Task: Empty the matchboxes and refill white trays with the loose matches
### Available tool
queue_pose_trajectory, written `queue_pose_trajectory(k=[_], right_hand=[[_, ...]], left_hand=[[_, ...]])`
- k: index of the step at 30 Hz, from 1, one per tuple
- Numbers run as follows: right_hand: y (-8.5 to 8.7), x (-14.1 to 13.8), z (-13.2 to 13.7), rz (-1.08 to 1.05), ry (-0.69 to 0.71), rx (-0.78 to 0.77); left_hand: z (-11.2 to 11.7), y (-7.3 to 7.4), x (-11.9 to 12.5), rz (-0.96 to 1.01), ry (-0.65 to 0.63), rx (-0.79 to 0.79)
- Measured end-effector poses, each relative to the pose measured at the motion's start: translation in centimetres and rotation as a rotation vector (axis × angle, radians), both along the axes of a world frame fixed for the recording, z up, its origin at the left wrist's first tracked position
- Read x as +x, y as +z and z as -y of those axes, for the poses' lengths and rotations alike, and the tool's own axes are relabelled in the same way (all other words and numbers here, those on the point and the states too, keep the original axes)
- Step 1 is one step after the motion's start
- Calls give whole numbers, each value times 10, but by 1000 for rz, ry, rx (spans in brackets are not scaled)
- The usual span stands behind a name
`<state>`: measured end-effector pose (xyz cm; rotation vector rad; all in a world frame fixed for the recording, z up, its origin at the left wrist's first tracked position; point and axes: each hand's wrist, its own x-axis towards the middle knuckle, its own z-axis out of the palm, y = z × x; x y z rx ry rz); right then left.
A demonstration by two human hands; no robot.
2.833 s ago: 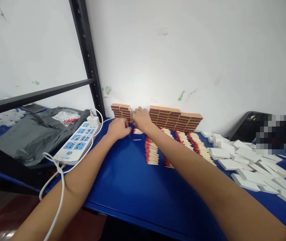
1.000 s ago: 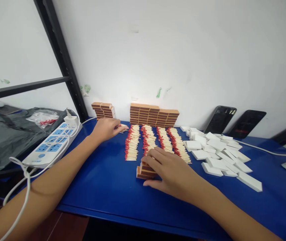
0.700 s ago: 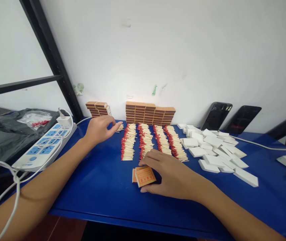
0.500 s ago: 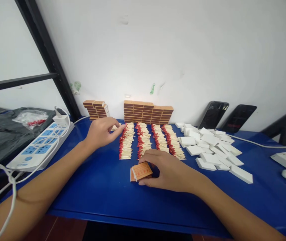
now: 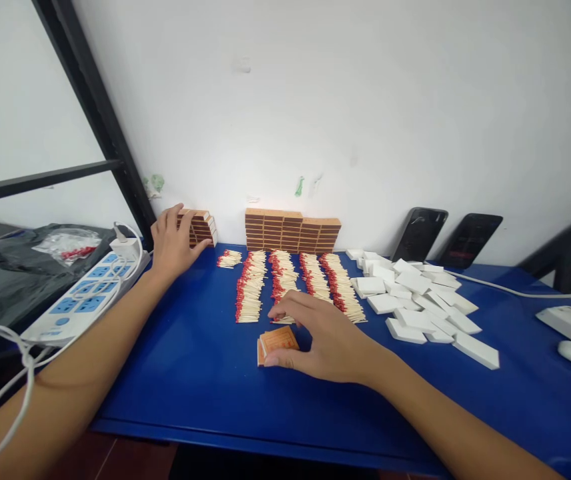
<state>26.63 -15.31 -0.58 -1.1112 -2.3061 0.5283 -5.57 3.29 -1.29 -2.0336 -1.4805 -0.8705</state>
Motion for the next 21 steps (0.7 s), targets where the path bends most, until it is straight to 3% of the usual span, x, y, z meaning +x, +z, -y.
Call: queue_pose_trajectory(k=[10, 21], right_hand=[[-12, -1, -5, -62, 44, 54], [-12, 0, -5, 29, 104, 87]], left_hand=[[-32, 36, -10, -347, 12, -47], [-54, 46, -19, -406, -73, -73]])
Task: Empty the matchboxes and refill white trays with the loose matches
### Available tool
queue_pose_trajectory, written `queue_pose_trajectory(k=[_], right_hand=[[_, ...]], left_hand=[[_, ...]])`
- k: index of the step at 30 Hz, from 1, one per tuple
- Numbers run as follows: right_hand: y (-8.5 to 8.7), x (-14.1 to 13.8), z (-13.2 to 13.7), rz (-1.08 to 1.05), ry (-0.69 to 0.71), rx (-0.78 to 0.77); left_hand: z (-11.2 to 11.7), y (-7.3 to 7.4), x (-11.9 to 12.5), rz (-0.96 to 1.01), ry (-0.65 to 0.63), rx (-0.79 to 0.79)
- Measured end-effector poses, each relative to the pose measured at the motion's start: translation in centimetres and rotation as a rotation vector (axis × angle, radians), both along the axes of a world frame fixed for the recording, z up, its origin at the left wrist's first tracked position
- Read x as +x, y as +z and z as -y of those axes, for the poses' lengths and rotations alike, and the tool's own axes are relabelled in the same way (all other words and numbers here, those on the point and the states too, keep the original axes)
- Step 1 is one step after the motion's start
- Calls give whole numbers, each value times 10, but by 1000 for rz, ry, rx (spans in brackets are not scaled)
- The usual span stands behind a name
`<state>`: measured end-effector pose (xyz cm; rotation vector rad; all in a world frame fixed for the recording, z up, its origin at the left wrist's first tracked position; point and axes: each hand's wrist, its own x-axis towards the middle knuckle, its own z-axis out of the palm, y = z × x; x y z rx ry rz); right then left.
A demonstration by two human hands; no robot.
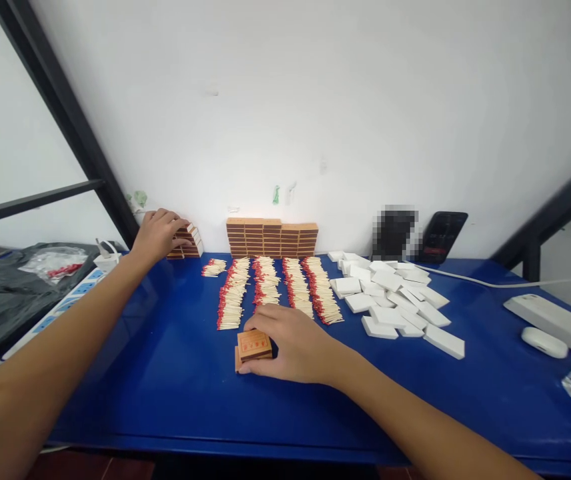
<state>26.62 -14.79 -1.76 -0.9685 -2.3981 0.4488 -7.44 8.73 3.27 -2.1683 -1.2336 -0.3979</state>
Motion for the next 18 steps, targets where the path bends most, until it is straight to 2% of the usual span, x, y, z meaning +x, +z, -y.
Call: queue_pose_trajectory(k=[6, 10, 14, 18], right_hand=[[-3, -2, -1, 61, -12, 13], [-6, -2, -2, 73, -3, 45], [-6, -2, -3, 71, -8, 34], [-4, -2, -2, 66, -6, 28]], left_hand=[[-6, 7, -8, 56, -34, 21], [-7, 6, -11, 84, -18, 20], [-4, 0, -5, 93, -9, -5], [4, 0, 4, 76, -11, 36]])
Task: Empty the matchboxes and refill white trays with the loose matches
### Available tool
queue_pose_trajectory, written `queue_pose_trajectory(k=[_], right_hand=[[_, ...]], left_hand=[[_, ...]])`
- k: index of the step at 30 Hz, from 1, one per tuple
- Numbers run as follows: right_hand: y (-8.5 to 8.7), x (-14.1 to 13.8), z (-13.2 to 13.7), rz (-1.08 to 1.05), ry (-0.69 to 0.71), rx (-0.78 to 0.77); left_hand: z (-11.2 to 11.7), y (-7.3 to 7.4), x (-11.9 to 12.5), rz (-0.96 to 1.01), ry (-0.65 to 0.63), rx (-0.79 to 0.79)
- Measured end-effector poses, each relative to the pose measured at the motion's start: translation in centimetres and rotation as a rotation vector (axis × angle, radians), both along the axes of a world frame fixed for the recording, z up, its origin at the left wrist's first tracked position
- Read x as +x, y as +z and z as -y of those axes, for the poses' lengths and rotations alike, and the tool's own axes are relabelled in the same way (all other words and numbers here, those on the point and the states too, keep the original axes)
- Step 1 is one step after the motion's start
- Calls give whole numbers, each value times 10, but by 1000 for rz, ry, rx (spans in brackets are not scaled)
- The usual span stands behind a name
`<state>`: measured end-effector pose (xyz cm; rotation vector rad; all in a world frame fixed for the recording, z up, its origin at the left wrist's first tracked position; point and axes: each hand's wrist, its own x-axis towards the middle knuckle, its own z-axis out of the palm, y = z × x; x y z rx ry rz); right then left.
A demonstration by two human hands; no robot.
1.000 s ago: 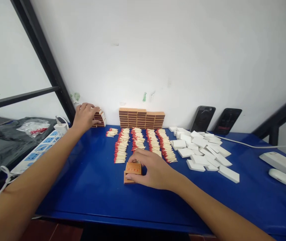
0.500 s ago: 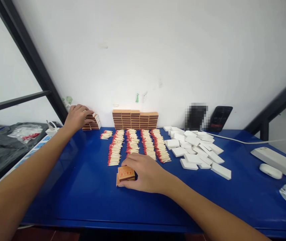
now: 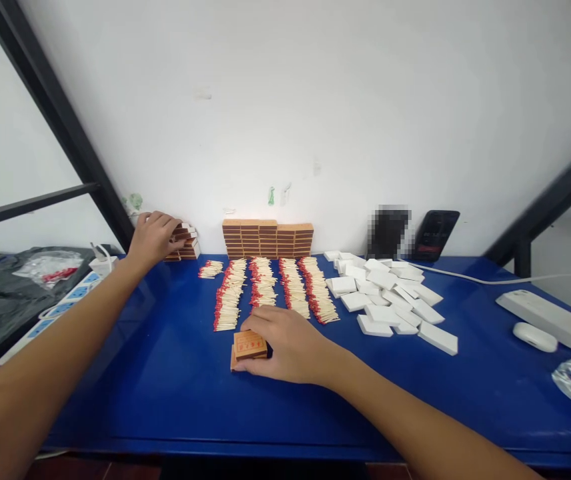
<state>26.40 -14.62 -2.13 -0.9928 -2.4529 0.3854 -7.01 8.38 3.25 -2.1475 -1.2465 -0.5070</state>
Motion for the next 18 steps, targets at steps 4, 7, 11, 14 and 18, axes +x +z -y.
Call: queue_pose_trajectory(k=[4, 7, 11, 14, 18], right_hand=[[0, 0, 0, -6, -2, 3], [0, 0, 0, 3, -16, 12], [0, 1, 1, 12, -40, 22], [0, 0, 2, 4, -25, 11], [0, 0, 2, 11, -33, 1]], left_hand=[[25, 4, 4, 5, 11, 52], [62, -2, 1, -60, 9, -3], [123, -27, -4, -95, -11, -75], [157, -45, -4, -30, -56, -115], [175, -49, -4, -9, -86, -175]])
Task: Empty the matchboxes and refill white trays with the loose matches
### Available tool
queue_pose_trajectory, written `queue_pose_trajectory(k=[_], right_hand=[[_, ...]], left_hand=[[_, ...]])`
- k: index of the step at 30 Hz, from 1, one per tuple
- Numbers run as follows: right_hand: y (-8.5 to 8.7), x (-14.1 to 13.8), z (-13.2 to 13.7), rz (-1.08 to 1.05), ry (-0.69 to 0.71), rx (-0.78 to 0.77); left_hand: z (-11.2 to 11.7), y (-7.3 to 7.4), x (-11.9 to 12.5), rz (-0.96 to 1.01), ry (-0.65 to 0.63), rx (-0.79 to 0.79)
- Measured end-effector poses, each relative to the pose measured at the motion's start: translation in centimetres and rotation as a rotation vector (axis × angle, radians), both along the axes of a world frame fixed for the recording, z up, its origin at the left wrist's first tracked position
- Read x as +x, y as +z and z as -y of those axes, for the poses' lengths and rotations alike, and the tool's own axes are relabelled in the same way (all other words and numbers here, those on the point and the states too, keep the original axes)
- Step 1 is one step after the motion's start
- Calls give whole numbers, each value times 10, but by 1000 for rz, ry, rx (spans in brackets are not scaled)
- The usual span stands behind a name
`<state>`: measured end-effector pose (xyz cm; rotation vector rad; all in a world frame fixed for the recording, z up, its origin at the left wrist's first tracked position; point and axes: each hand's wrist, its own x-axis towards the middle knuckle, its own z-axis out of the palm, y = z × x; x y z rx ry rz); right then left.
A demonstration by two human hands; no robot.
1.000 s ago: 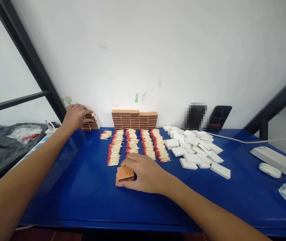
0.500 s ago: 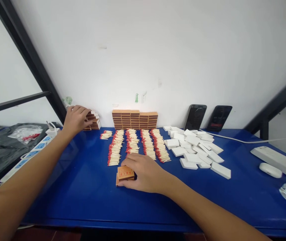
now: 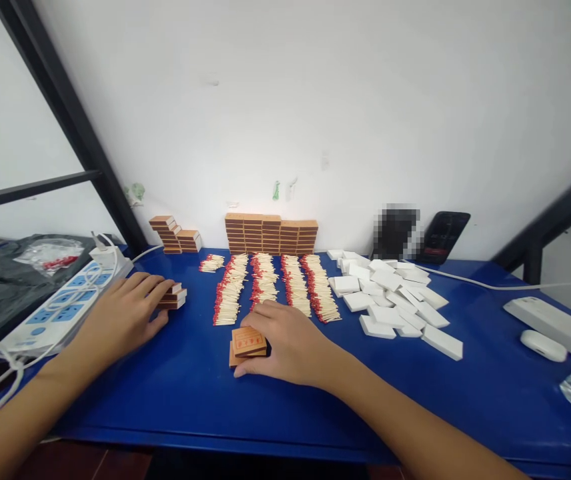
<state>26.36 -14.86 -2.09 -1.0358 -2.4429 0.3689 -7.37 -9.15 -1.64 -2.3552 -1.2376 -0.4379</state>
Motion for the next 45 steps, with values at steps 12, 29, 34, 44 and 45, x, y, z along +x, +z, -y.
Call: queue_pose_trajectory(k=[12, 29, 34, 44, 45], right_hand=[[-2, -1, -1, 7, 5, 4], [-8, -1, -3, 76, 36, 56], [-8, -1, -4, 70, 28, 60], [-9, -1, -4, 81, 26, 68], [-8, -1, -4, 81, 25, 70]], left_hand=[[-73, 48, 6, 130, 53, 116], [-188, 30, -4, -178, 75, 41], [-184, 36, 0, -226, 64, 38], [-171, 47, 0, -310, 58, 20], [-172, 46, 0, -295, 45, 18]])
